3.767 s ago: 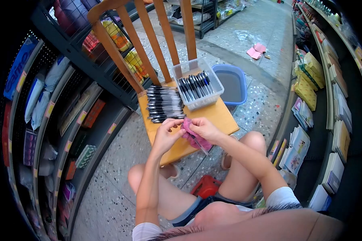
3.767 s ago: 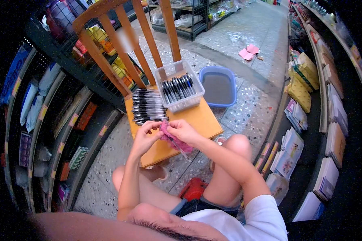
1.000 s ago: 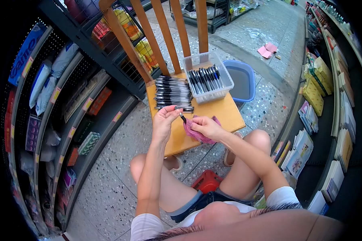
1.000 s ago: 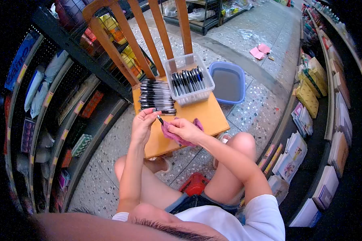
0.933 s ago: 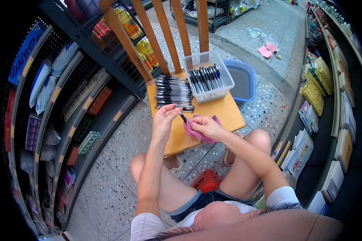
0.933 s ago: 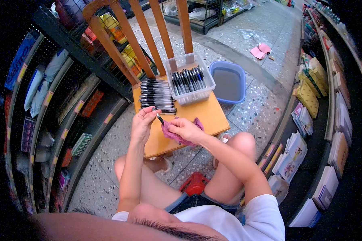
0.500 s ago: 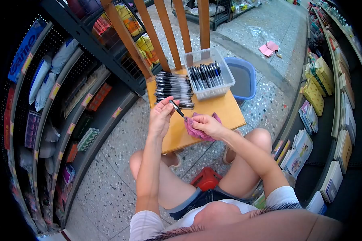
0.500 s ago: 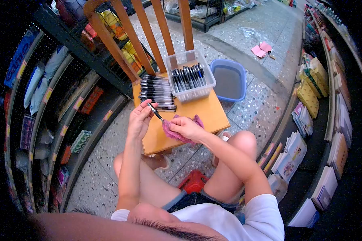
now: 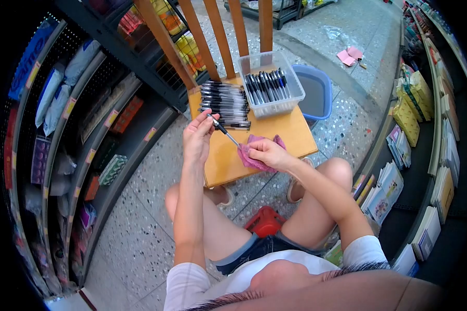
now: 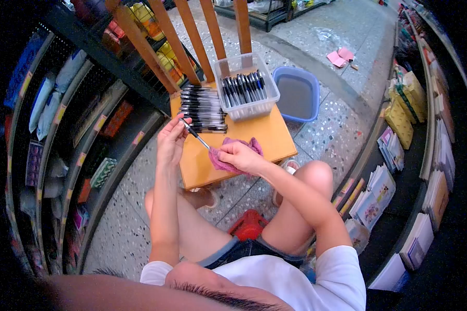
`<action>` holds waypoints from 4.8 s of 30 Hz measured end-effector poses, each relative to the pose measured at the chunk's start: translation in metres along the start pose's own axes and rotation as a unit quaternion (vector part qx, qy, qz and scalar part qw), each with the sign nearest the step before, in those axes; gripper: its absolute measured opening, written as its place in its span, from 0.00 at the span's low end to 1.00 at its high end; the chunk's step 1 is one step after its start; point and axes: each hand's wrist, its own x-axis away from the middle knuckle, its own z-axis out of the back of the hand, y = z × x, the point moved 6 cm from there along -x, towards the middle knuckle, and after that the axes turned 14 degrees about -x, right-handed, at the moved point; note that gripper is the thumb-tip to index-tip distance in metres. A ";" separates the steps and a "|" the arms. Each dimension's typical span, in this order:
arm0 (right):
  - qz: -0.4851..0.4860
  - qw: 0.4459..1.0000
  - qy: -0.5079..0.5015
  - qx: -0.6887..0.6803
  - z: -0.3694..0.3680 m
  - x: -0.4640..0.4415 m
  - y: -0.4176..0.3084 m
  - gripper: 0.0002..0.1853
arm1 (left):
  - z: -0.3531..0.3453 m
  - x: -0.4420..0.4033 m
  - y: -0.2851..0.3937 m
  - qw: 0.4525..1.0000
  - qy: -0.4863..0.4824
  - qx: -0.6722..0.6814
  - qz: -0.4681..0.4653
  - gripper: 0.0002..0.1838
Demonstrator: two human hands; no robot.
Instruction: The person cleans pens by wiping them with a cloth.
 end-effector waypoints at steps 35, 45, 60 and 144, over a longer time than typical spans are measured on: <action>0.265 0.903 0.007 0.339 -0.022 0.021 -0.039 0.08 | 0.012 -0.004 -0.031 0.990 0.061 0.061 0.116 0.08; 0.326 0.878 -0.029 0.349 -0.030 0.029 -0.046 0.06 | 0.012 -0.007 -0.032 0.993 0.046 0.057 0.095 0.10; 0.298 0.779 -0.002 0.551 -0.021 0.017 -0.017 0.10 | 0.021 -0.005 0.008 0.995 0.083 0.044 -0.027 0.14; 0.311 0.780 0.343 0.422 0.112 0.039 -0.146 0.10 | -0.170 -0.224 -0.074 0.905 -0.083 -0.398 0.128 0.11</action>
